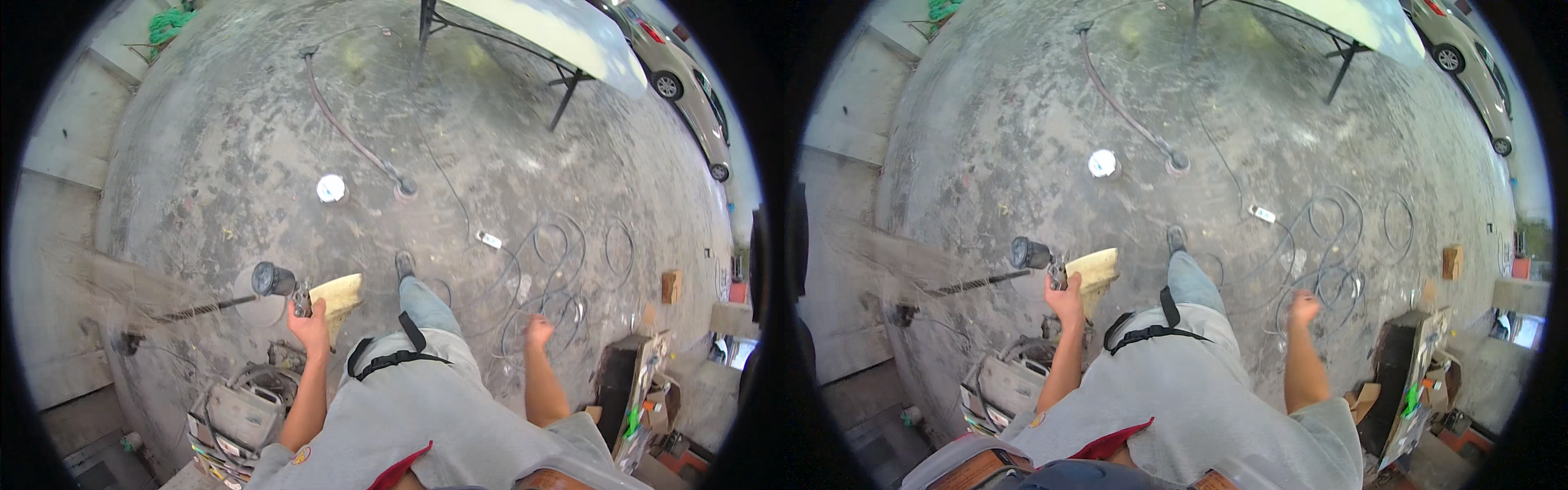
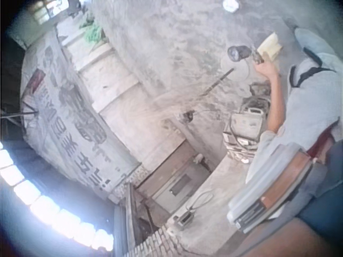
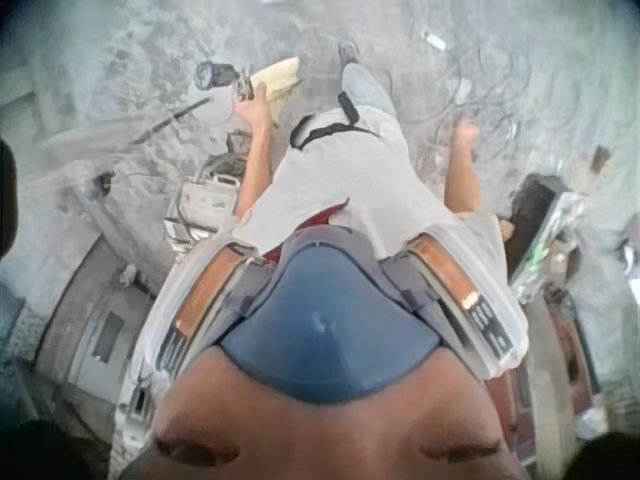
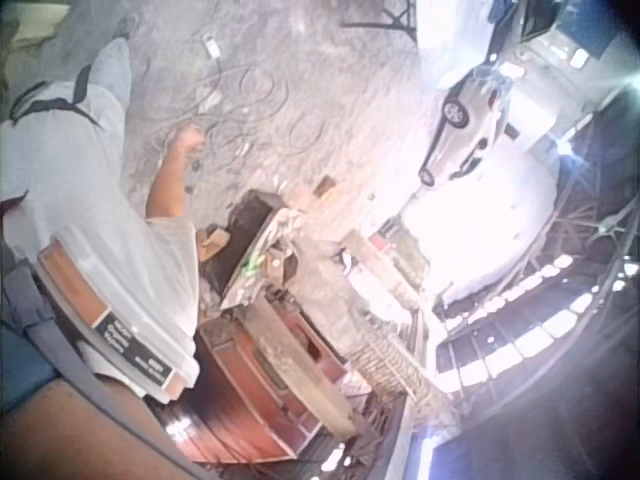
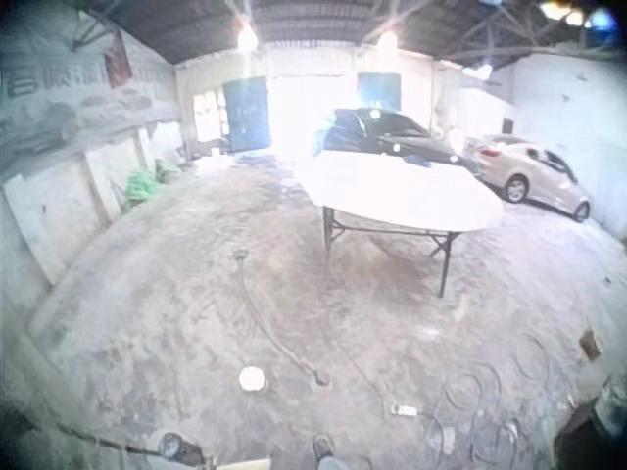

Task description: The person removes a respirator, retrieves a spray gun, and connects an air hose. They then walk to a black car with a masked rear section and spray paint the exposed bumper area while wiping the surface with a cloth.

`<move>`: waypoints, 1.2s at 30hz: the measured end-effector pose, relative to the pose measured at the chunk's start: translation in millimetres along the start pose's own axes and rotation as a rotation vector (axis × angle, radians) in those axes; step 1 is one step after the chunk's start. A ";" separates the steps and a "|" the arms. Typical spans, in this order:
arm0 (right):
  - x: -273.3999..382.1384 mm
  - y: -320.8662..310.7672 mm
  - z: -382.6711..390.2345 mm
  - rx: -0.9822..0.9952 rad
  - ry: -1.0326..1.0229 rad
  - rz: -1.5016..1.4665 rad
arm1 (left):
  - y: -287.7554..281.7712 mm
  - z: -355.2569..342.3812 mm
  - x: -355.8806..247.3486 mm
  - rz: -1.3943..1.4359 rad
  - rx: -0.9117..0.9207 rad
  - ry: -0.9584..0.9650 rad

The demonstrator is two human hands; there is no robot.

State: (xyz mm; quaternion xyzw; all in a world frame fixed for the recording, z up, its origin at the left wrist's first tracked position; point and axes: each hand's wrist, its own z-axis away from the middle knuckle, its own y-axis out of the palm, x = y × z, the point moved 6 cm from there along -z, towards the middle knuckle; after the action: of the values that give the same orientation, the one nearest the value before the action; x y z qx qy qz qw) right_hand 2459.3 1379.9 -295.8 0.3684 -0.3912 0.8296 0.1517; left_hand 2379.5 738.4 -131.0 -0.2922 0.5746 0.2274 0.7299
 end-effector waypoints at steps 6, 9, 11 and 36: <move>369.0 4.5 -115.4 -0.575 -0.566 -0.092 | 41.3 -116.1 -56.0 0.080 -0.100 0.006; 547.4 70.5 -99.7 -0.426 -0.828 -0.222 | 75.5 -184.8 -60.0 0.070 -0.161 0.025; 628.7 129.0 -68.1 -0.272 -0.848 -0.284 | 108.8 -240.2 -64.8 0.099 -0.124 0.055; 868.5 862.7 -143.1 0.566 -0.692 0.482 | 481.5 -807.3 -261.9 0.113 -0.047 0.082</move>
State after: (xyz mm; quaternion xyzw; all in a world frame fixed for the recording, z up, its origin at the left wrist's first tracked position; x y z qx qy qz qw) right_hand 1330.3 898.1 -185.9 0.5477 -0.2521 0.7438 -0.2886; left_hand 1426.2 533.6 -92.5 -0.2853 0.6141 0.2693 0.6848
